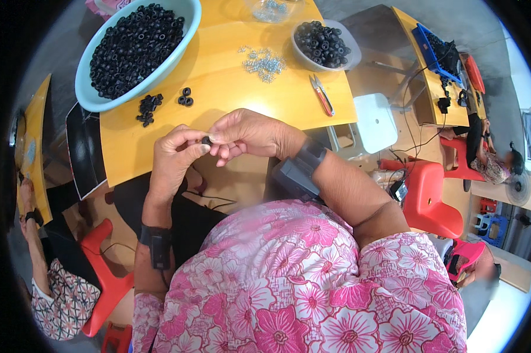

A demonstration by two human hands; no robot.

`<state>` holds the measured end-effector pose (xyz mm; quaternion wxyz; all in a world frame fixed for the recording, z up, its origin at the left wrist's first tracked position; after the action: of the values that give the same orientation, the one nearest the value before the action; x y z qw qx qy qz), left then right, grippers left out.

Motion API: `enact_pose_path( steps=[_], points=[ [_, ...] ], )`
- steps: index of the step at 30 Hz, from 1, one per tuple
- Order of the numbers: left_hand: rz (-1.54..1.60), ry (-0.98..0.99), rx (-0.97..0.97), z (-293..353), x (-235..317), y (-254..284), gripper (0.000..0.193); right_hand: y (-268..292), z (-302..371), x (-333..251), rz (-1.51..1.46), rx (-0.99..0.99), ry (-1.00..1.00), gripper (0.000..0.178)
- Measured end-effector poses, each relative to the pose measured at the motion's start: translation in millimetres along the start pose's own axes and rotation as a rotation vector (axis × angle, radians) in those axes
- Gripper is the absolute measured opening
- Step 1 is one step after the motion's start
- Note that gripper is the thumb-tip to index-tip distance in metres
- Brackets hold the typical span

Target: The person is assembling small black plastic components by inserting tiny metal parts into them.

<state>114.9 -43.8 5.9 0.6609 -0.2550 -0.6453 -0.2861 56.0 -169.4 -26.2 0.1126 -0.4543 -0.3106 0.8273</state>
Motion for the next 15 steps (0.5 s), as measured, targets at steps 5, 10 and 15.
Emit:
enact_pose_path(
  steps=[5,10,15],
  points=[
    [-0.077,0.027,0.015,11.0,11.6,-1.8,0.015,-9.0,4.7,3.5,-0.027,-0.061,-0.013,0.027],
    [-0.066,0.020,0.025,26.9,12.5,-11.6,0.018,-14.7,15.5,13.3,-0.046,-0.095,-0.030,0.027],
    [0.119,0.107,0.036,48.0,-0.6,-21.5,0.019,-24.1,27.5,27.0,-0.092,-0.124,-0.038,0.027]
  ],
)
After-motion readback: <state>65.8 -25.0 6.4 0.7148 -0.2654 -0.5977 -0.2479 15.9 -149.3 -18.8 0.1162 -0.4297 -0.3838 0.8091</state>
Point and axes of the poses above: each hand's wrist, its own z-axis away from the middle knuckle, its own y-axis out of the back of the hand, x = y × z, the point moved 7 cm from there along -z, towards the middle knuckle, and after that the axes turned 1 degree about z, right-handed, at the moved point
